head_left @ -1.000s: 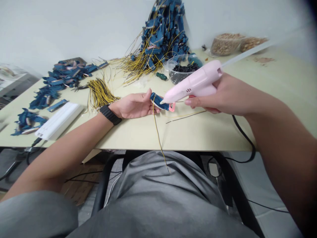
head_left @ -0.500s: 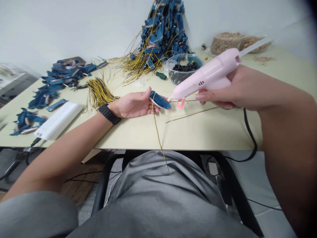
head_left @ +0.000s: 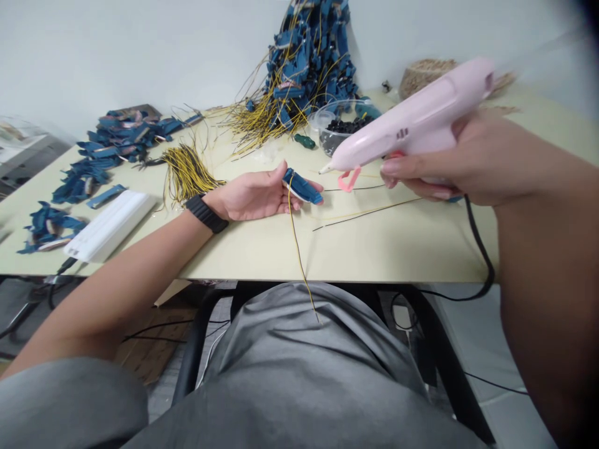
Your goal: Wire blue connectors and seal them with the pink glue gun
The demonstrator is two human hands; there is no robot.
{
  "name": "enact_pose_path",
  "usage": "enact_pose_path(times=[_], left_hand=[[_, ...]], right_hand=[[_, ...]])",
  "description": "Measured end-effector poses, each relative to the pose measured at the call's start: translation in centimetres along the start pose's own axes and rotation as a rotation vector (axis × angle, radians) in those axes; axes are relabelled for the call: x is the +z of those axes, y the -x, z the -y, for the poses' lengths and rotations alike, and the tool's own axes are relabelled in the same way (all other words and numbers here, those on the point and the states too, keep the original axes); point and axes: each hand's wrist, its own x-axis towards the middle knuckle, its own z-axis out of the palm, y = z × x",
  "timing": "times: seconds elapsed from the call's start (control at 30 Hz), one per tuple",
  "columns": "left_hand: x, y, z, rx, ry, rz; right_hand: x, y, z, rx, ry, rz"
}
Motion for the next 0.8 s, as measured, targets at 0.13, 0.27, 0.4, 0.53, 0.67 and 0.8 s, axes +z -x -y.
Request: enact_pose_path(times=[0.13,0.27,0.4,0.53,0.67,0.8], left_hand=[[-0.6,-0.4,0.2,0.001,0.037,0.019],[-0.6,-0.6,0.2,-0.009,0.079,0.017],[-0.3,-0.6,0.0,0.001,0.085,0.052],[-0.9,-0.7,0.2,-0.007,0.089,0.039],[-1.5,-0.7,0.5,0.003,0.054,0.03],[-1.2,-0.7,0.6,0.038,0.044,0.034]], right_hand=[[0.6,-0.3,0.1,0.019,0.02,0.098],[0.9,-0.4,0.4,0.049,0.082,0.111],[1.1,-0.3,0.4,0.067,0.136,0.098],[1.2,-0.5,0.3,0.066,0.155,0.078],[1.0,-0.6,0.0,0.055,0.161,0.089],[0.7,-0.8,-0.5,0.028,0.162,0.1]])
